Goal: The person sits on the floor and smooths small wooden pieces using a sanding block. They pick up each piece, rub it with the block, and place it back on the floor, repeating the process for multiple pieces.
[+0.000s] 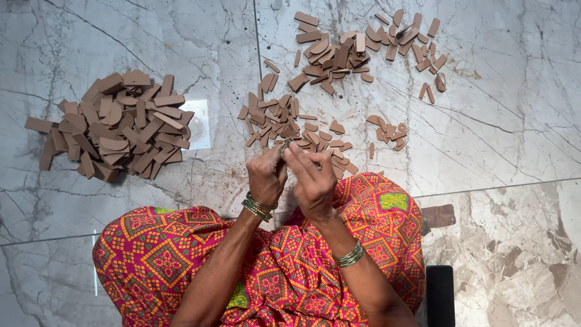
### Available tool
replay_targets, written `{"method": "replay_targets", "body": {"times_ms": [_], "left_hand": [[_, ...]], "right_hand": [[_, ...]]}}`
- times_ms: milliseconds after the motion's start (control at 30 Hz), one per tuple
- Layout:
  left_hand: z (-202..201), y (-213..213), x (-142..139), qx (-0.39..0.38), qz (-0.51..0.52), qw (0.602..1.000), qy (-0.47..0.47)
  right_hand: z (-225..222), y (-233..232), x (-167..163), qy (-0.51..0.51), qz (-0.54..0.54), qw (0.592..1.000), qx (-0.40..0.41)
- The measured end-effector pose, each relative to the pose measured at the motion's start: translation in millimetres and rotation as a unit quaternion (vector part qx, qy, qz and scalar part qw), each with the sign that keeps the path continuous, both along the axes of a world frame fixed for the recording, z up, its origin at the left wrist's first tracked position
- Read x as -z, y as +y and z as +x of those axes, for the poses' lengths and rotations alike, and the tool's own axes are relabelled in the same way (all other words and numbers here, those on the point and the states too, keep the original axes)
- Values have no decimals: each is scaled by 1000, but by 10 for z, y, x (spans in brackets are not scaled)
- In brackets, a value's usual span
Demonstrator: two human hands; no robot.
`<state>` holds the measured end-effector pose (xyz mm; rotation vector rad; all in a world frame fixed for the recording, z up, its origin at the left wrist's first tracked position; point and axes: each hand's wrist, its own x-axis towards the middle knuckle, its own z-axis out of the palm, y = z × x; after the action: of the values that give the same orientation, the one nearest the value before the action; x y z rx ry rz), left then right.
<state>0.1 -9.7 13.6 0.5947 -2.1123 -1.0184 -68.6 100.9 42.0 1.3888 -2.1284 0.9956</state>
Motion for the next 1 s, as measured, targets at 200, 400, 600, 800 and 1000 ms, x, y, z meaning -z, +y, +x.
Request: {"method": "replay_targets", "body": {"times_ms": [200,400,600,800,1000], "left_hand": [[33,13,29,-9,-29,1000,-1],[23,43,93,1,-20,1000,-10],[50,10,97,-10,-41,999,20],[18,-6,67,54,59,997,-19],[-24,-147,213,64,439,894,59]], "right_hand": [[-164,-101,-89,-69,24,996,50],[-69,-32,-82,-17,-15,1000,-4],[-207,-91,-82,-68,29,995,67],[-186,-8,-40,-85,0,996,25],[-308,39,79,-491,-45,867,78]]}}
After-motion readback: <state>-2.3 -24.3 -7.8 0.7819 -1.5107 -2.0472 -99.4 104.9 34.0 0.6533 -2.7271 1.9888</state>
